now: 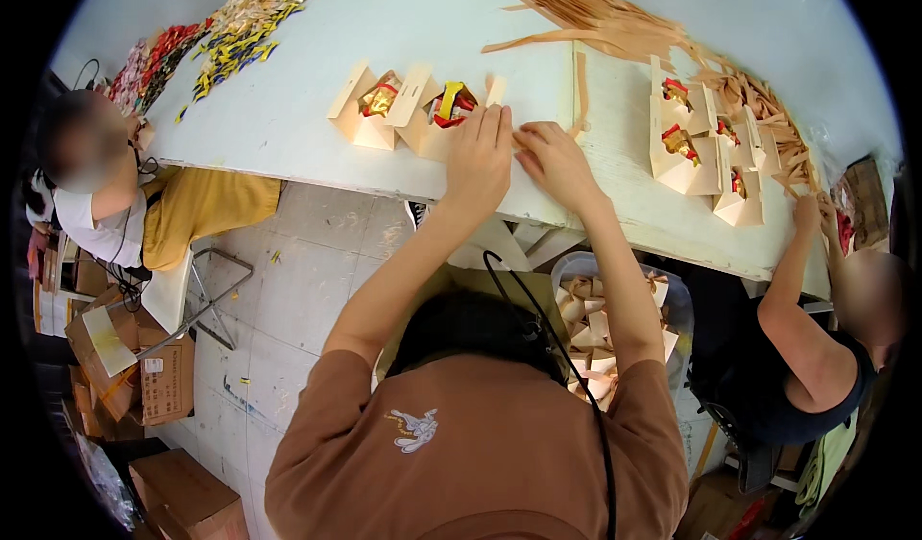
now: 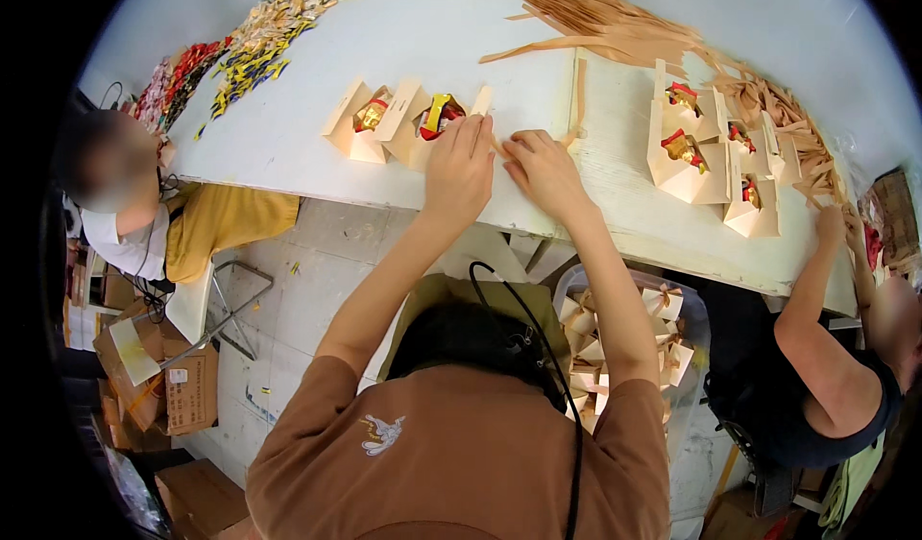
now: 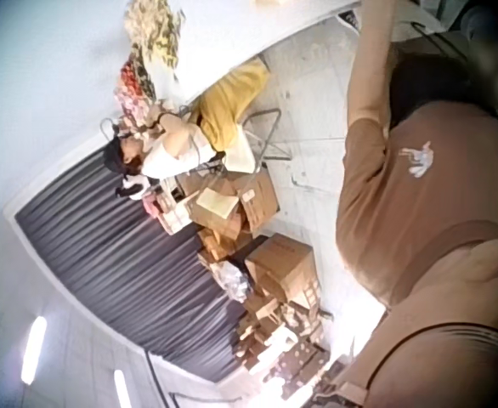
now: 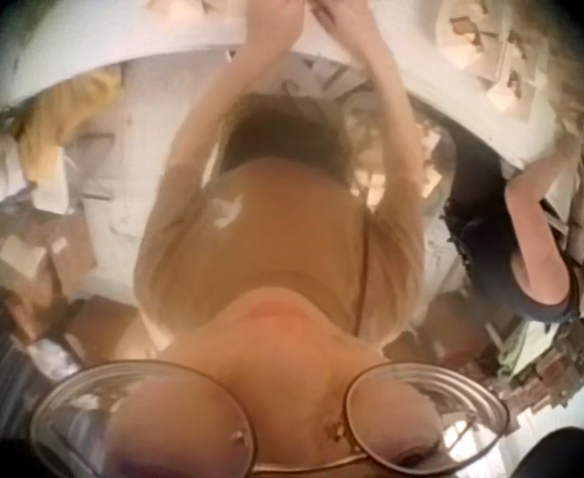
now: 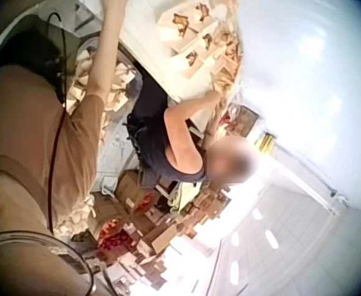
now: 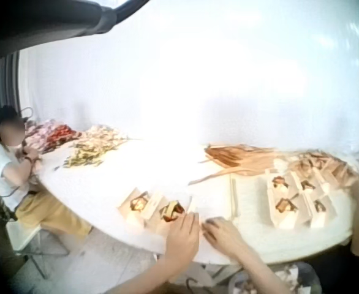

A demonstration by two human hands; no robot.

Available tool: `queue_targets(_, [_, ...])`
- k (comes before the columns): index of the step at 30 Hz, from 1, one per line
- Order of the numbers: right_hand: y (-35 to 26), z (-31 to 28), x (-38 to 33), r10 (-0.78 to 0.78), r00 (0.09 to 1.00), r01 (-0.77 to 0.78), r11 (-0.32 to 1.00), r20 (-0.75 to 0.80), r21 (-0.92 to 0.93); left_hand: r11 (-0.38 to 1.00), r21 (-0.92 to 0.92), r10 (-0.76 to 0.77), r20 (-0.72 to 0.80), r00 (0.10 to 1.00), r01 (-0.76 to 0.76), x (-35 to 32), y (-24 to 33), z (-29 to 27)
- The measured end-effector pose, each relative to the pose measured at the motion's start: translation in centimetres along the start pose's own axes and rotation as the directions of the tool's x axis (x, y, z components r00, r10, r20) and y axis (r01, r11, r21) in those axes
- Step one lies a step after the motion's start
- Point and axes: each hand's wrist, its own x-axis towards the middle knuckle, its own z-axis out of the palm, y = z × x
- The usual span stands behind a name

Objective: The person assembles small triangular gift boxes by folding paper flaps and securing them with thin wooden sticks. They place wrapped items into the boxes and arrange the finished units on the table.

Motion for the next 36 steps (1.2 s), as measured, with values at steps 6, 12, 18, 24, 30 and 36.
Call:
queue_targets(6, [0.1, -3.4, -3.3, 0.295, 0.956, -0.294, 0.954, 0.007, -0.057, 0.953, -0.228, -0.231, -0.125, 0.965, 0.198, 0.2, -2.6, 1.7])
queue_targets(12, [-1.3, 2.7, 2.7, 0.252, 0.953, -0.263, 0.963, -0.169, -0.052, 0.885, -0.248, -0.429, -0.102, 0.898, 0.394, 0.4, -1.7, 1.0])
queue_targets(18, [-0.4, 2.8, 4.0, 0.629, 0.774, -0.474, 0.646, -0.065, 0.599, 0.845, -0.279, -0.486, -0.045, 0.873, 0.456, 0.9, -2.4, 0.2])
queue_targets(24, [-2.5, 0.7, 2.3, 0.67, 0.733, -0.532, 0.46, 0.116, 0.711, 0.813, -0.353, -0.492, 0.009, 0.871, 0.463, 1.2, -1.0, 0.1])
queue_targets(30, [-2.9, 0.5, 1.0, 0.667, 0.674, -0.55, 0.166, 0.317, 0.819, 0.809, -0.359, -0.471, 0.08, 0.879, 0.466, 0.4, 0.4, -0.8])
queue_targets(36, [-3.8, 1.3, -0.1, 0.639, 0.708, -0.458, 0.09, 0.302, 0.884, 0.802, -0.347, -0.466, 0.144, 0.873, 0.486, -0.7, 2.3, -2.3])
